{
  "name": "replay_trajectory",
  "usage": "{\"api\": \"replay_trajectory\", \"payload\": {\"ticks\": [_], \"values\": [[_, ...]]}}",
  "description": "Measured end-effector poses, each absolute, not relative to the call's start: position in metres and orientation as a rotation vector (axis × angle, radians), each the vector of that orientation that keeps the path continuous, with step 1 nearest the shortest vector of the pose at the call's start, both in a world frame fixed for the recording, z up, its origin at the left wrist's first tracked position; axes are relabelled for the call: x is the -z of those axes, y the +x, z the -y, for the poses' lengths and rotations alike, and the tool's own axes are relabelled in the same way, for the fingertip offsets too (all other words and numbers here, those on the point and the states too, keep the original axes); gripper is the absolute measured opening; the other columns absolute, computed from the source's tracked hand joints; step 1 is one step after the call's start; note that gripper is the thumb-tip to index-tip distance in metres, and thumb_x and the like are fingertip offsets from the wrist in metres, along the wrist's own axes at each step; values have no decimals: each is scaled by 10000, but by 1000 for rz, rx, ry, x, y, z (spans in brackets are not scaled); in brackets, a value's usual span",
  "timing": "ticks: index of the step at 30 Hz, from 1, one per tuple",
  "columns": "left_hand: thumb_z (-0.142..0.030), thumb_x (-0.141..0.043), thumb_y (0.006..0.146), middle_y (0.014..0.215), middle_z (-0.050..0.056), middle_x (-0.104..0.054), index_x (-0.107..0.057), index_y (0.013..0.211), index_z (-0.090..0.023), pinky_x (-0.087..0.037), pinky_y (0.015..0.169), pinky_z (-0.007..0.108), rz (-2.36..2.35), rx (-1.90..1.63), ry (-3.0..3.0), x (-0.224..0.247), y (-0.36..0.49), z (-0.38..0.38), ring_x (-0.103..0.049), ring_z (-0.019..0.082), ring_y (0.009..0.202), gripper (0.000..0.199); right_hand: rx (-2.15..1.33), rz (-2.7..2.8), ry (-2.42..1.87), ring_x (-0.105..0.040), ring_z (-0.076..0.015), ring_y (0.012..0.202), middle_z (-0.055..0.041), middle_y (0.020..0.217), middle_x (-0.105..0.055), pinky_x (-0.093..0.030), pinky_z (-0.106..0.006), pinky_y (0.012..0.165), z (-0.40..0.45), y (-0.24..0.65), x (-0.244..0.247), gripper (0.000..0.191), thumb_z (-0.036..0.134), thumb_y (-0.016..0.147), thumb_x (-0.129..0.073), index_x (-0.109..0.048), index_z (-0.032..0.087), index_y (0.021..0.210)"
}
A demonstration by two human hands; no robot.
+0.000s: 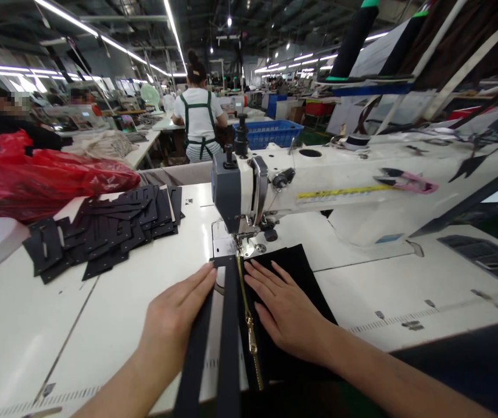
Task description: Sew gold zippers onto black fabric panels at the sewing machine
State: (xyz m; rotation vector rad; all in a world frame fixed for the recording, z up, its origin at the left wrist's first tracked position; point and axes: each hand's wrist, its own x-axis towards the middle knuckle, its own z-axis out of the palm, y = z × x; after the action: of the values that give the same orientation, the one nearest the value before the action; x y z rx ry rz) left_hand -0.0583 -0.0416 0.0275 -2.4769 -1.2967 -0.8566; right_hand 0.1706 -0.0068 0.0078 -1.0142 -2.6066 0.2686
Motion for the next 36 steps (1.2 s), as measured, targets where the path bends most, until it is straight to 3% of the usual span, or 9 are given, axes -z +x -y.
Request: {"api": "replay_trajectory", "payload": {"ticks": [6,13,19,26,36], "values": [[-41,-333,852,1054,176,-640,-604,1021,-41,-542,809,346,1204,572,-2460,-11,-12,18,-625,234,958,319,-300,2620,-962,-208,-194,1332,-115,1417,-319,-177,-453,1087,5,172,-7,572,132,809,-394,-297,108,1372],[-59,-303,873,1093,180,-619,-600,1036,-50,-549,760,367,1232,528,-2458,-7,-14,16,-599,257,994,339,-334,2542,-961,-287,-216,1299,-123,1392,-364,-213,-462,1073,2,172,-5,578,137,813,-409,-290,115,1379],[-70,-267,883,1110,213,-587,-608,977,-40,-536,732,383,1242,425,-2436,-9,-11,15,-587,274,977,355,-377,2559,-1010,-316,-241,1270,-108,1379,-385,-203,-497,1050,-1,168,-8,504,241,891,-375,-287,180,1383],[-76,-307,854,1192,193,-533,-494,1179,-59,-494,823,372,1204,392,-2536,-4,-25,12,-509,264,1097,375,-497,2546,-1006,-284,-261,1279,-120,1390,-354,-167,-519,1044,-3,171,-12,497,275,906,-349,-257,212,1390],[-130,-336,820,1275,174,-470,-437,1251,-87,-497,802,355,1205,332,-2545,-7,-28,10,-536,269,1037,445,-490,2499,-1006,-301,-260,1260,-134,1374,-361,-180,-511,1045,-5,174,-11,473,280,910,-355,-282,187,1368]]}}
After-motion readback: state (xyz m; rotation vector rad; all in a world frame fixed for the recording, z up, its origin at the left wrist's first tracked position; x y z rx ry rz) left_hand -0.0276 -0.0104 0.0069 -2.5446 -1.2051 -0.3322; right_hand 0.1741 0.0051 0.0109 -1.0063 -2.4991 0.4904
